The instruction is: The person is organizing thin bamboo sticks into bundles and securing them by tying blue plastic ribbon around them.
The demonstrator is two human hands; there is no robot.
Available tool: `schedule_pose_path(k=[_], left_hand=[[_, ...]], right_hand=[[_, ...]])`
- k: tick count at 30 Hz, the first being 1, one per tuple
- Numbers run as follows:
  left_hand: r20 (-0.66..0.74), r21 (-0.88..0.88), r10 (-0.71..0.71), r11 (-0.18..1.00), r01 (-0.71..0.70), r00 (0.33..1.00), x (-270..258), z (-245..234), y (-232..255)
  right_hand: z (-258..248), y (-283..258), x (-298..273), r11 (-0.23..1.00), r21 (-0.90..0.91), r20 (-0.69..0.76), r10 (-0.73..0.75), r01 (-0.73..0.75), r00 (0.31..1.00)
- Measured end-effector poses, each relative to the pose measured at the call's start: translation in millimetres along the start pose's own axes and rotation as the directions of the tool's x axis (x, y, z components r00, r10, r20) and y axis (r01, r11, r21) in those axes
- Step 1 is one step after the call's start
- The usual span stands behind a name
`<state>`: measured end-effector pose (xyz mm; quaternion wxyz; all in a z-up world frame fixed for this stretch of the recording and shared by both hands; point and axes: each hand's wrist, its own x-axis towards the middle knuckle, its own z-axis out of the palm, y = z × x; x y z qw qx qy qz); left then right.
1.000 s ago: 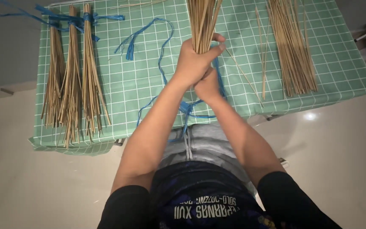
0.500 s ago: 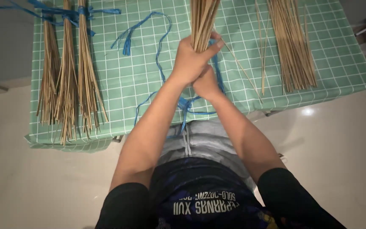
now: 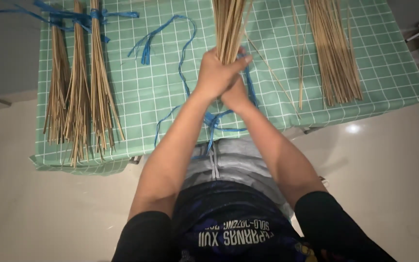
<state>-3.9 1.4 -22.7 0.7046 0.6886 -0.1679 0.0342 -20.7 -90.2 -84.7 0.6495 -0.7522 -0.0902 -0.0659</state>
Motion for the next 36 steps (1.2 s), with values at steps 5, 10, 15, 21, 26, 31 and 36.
schedule_pose_path(k=[5,10,15,21,26,31,36], left_hand=[[-0.010,-0.091,-0.032,0.995,0.031,0.999,-8.9,7.3,-13.9],[-0.014,-0.092,-0.057,0.994,0.055,0.998,-6.0,4.3,-6.4],[-0.034,-0.062,-0.045,0.997,0.043,0.998,-7.2,0.9,-5.5],[-0.081,-0.033,-0.097,0.995,0.094,0.992,-3.4,1.3,-28.7],[-0.070,-0.039,-0.132,0.991,0.130,0.989,4.8,0.9,-30.8],[-0.128,-0.023,-0.236,0.972,0.235,0.963,17.7,2.4,-22.6],[-0.117,-0.063,-0.167,0.985,0.160,0.979,14.7,-1.7,7.1]], right_hand=[[1.0,-3.1,-2.2,1.000,-0.015,-0.012,-0.006,0.006,1.000],[-3.7,-9.9,3.7,0.999,-0.027,-0.024,-0.024,0.024,0.999],[1.3,-7.1,2.3,0.999,-0.040,-0.026,0.003,-0.004,1.000],[2.4,-7.0,7.1,0.998,-0.053,-0.032,0.021,-0.023,0.999],[6.2,-9.2,9.6,0.998,-0.063,-0.039,0.019,-0.022,0.999],[8.5,-9.8,5.9,0.997,-0.078,-0.046,0.022,-0.026,0.999],[5.5,-5.5,0.6,0.994,-0.096,-0.061,0.049,-0.055,0.997]])
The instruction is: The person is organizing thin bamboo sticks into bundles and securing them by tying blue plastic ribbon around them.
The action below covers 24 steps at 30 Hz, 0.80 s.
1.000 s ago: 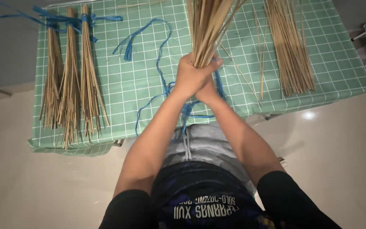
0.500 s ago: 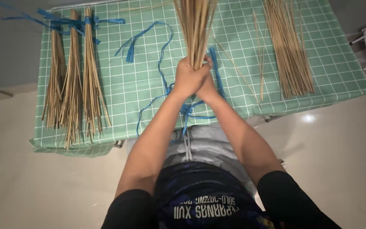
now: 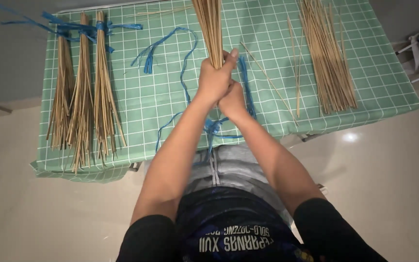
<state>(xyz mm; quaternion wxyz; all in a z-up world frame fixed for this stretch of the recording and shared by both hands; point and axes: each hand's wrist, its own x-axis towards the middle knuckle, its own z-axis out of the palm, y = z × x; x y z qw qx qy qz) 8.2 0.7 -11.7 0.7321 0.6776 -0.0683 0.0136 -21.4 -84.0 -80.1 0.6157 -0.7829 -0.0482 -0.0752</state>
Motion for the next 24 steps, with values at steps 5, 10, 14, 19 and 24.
schedule_pose_path(k=[5,10,14,19,24], left_hand=[[0.011,-0.128,0.009,0.992,-0.007,1.000,-3.3,-14.0,20.7],[0.068,-0.442,-0.089,0.890,0.110,0.994,-12.5,-18.2,25.8],[0.056,-0.463,-0.111,0.878,0.124,0.992,-18.2,-21.5,20.8],[0.081,-0.502,-0.106,0.855,0.133,0.991,-26.7,-27.7,16.2],[-0.351,-0.055,0.383,0.903,-0.427,0.854,-41.8,-52.6,2.7]], right_hand=[[-8.0,4.4,-5.9,0.999,0.046,0.079,-0.004,0.001,0.997],[-12.3,-14.1,-15.2,0.978,0.172,0.215,0.078,-0.117,0.973],[-13.1,-2.4,-17.8,0.999,-0.027,0.169,-0.027,0.032,0.985],[-17.0,-6.3,-22.7,0.991,-0.113,0.180,-0.051,0.072,0.982],[-25.8,-22.2,-27.4,0.976,-0.194,0.153,-0.066,0.096,0.986]])
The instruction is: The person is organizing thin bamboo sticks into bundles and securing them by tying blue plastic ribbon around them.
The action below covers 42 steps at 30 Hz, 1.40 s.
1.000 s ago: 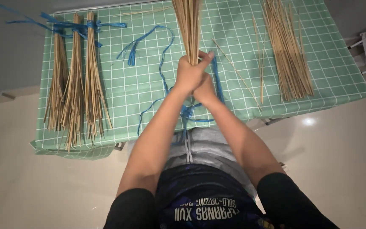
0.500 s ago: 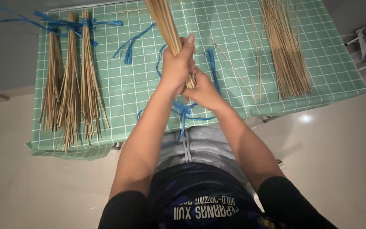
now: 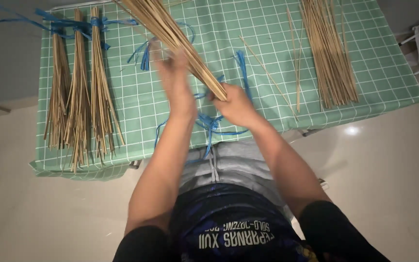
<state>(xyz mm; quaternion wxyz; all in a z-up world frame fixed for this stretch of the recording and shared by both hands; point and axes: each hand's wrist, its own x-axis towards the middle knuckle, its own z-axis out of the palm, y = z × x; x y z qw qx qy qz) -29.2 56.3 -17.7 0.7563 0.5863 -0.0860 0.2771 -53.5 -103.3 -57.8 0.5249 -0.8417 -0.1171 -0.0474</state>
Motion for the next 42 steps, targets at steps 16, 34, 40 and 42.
schedule_pose_path(k=[16,34,40,42], left_hand=[[0.634,0.373,-0.768,0.204,-0.905,0.088,19.3,-12.1,109.1],[0.525,0.740,-0.790,0.607,0.289,0.317,72.6,-146.4,87.8],[0.523,0.544,-0.759,0.647,0.535,0.387,47.2,-158.1,67.6],[0.530,0.529,-0.764,0.637,0.561,0.369,41.8,-157.1,75.5]], right_hand=[[-18.1,-20.7,-30.0,0.575,-0.779,0.253,-0.076,0.250,0.964],[-3.1,-32.2,46.1,0.811,-0.502,0.257,-0.192,0.300,0.947],[69.3,-15.8,92.0,0.707,-0.704,0.379,0.302,0.061,0.875],[78.4,-9.3,96.1,0.665,-0.739,0.348,0.240,0.108,0.906]])
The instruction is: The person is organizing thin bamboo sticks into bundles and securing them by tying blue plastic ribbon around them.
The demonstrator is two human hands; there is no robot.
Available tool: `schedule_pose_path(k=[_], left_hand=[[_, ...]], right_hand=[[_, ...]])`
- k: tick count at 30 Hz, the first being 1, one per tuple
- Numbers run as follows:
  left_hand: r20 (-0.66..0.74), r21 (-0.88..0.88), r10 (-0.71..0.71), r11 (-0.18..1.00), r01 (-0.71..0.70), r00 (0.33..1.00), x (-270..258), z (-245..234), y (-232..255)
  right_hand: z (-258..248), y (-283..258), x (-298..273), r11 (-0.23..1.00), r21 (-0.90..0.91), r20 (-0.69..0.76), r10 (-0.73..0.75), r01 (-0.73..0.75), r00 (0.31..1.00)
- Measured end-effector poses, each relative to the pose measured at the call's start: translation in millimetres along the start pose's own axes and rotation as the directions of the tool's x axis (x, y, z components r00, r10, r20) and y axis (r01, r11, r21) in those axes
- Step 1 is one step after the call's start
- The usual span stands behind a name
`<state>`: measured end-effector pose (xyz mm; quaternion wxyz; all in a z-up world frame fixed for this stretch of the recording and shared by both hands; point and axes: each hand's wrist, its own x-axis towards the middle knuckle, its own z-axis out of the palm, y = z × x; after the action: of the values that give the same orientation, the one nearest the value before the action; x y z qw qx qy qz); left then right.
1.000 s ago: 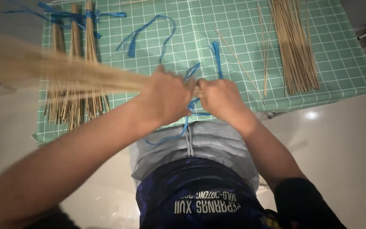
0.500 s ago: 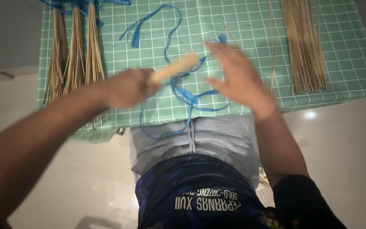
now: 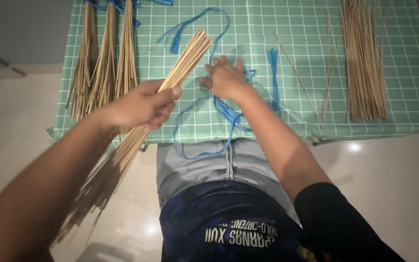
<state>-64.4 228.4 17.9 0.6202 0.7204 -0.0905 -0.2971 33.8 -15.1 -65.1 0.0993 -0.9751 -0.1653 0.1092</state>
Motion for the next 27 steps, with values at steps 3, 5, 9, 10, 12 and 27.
schedule_pose_path(k=[3,5,9,10,12,27], left_hand=[[0.031,-0.019,0.092,0.996,-0.091,0.995,-8.3,0.2,4.9],[0.037,-0.129,0.091,0.988,-0.086,0.995,-8.1,-7.7,6.5],[-0.017,-0.439,0.097,0.894,-0.095,0.995,-20.7,-6.8,11.7],[-0.017,-0.436,0.105,0.894,-0.102,0.994,-15.6,-8.7,14.1],[-0.014,-0.375,0.144,0.917,-0.138,0.990,-7.9,-10.5,16.8],[-0.002,-0.537,0.070,0.842,-0.060,0.998,10.4,17.3,-6.6]], right_hand=[[8.1,18.6,15.7,0.994,0.102,-0.229,-0.017,0.042,0.973],[-8.0,24.3,10.6,0.990,0.090,-0.398,-0.065,0.109,0.915],[-21.9,34.1,6.8,0.735,0.568,-0.598,0.059,0.370,0.800],[-29.3,33.6,6.8,0.737,0.562,-0.603,0.057,0.374,0.795],[-40.2,31.5,4.1,0.610,0.625,-0.662,0.082,0.488,0.745],[27.2,7.4,27.8,1.000,0.006,-0.306,-0.020,0.023,0.952]])
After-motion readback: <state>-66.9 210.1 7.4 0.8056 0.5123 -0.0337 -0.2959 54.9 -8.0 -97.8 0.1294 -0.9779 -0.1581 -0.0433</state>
